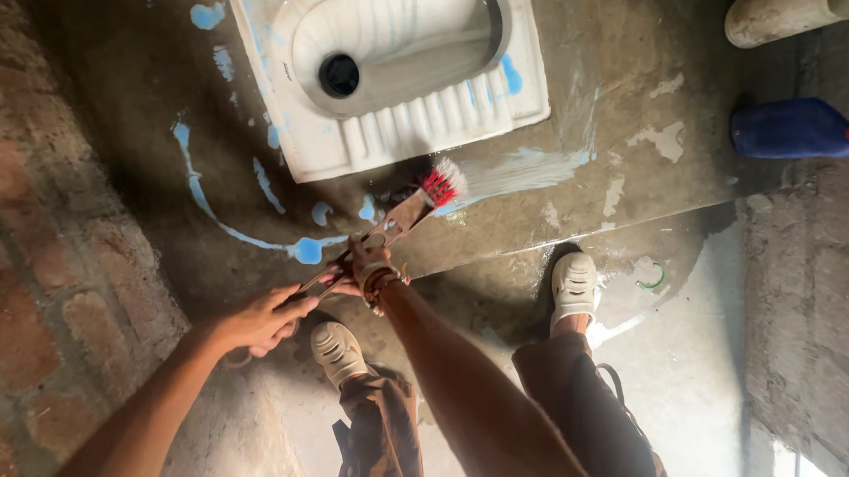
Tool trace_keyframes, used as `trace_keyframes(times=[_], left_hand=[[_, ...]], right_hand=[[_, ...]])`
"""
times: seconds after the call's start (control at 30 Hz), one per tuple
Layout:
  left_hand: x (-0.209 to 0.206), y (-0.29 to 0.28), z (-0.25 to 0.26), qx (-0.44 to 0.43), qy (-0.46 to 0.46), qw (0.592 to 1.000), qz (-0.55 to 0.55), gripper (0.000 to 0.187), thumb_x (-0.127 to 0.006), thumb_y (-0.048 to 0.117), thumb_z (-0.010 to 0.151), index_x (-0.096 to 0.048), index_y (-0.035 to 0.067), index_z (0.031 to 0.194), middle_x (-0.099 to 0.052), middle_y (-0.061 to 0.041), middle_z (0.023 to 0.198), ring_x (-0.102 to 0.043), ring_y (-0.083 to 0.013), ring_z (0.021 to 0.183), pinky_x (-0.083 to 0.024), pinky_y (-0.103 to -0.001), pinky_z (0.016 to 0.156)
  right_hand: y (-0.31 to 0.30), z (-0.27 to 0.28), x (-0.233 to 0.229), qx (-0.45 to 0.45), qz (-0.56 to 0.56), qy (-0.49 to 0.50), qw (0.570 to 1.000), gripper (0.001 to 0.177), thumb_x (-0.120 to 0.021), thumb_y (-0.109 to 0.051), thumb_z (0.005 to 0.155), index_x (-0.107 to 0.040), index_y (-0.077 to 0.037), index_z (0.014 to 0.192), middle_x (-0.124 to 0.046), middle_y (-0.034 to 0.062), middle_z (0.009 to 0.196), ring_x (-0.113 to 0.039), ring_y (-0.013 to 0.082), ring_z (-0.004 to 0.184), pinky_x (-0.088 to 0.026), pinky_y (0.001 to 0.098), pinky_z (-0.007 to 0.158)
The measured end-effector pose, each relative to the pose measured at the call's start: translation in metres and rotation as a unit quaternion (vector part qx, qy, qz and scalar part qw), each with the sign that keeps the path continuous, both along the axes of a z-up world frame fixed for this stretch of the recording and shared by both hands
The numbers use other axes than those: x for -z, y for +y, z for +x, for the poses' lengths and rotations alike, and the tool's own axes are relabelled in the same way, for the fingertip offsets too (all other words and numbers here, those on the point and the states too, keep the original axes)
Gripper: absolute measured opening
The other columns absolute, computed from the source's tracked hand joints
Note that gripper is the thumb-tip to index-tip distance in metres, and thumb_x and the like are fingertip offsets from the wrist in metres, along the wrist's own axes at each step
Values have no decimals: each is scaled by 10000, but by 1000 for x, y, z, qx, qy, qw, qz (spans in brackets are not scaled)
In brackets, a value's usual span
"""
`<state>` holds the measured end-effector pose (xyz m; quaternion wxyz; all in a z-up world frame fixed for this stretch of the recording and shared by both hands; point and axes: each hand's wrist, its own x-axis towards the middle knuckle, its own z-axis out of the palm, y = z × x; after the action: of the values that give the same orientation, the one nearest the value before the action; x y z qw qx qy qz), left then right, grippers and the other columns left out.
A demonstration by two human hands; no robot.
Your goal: The person scrubs a squat toilet with a long-handled brush, then pours blue cleaning liquid onto the toilet and surrounding floor. They scoop water from a bucket and pour it over the toilet, then continue scrubbing the toilet and floor with the brush.
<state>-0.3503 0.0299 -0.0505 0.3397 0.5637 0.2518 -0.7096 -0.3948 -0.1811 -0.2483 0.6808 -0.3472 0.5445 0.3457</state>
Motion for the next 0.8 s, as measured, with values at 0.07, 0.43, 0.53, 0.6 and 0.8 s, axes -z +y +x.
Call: trace_keyframes(times=[0.07, 0.43, 0.53, 0.6, 0.8], left_hand=[[23, -27, -1, 48, -116, 991, -52, 893, -673, 680, 901, -417, 64, 1496, -514, -7, 683, -391, -107, 513, -332, -279, 439], [25, -310, 12, -69, -76, 956, -273, 714, -522, 551, 948, -301, 209, 1534, -646, -134, 864, -627, -182, 601, -567, -319, 498], [0, -295, 26, 0, -133, 965, -228, 623, -528, 571, 996, -485, 70, 1363, -736, -159, 1016, -733, -199, 750, -653, -312, 601], [-7, -267, 35, 2, -200, 963, -182, 590, -527, 579, 998, -565, 55, 1266, -749, -153, 1087, -744, -196, 824, -641, -313, 662], [-4, -152, 73, -212, -418, 881, -68, 382, -640, 364, 968, -581, 57, 1187, -749, -93, 1030, -709, -163, 802, -570, -287, 662]], right_hand=[[-17, 11, -5, -3, -11, -9, 1000, 601, -517, -531, 1006, -525, 36, 1207, -744, 279, 1108, -745, 409, 907, -628, 544, 803], [-270, 50, -127, 40, -188, -6, 981, 474, -644, -469, 968, -513, -97, 1231, -760, 128, 940, -749, 271, 702, -632, 407, 565], [-267, 41, -138, 70, -252, -26, 965, 431, -664, -391, 944, -422, -128, 1184, -668, 148, 897, -713, 306, 678, -621, 452, 545], [-279, 25, -137, 59, -344, -23, 937, 456, -687, -370, 929, -353, -190, 1182, -613, 161, 839, -634, 289, 614, -555, 424, 514], [-324, -33, -125, -412, -517, -35, 749, 515, -604, -577, 990, -537, -69, 1042, -652, 166, 889, -651, 361, 844, -514, 507, 765]])
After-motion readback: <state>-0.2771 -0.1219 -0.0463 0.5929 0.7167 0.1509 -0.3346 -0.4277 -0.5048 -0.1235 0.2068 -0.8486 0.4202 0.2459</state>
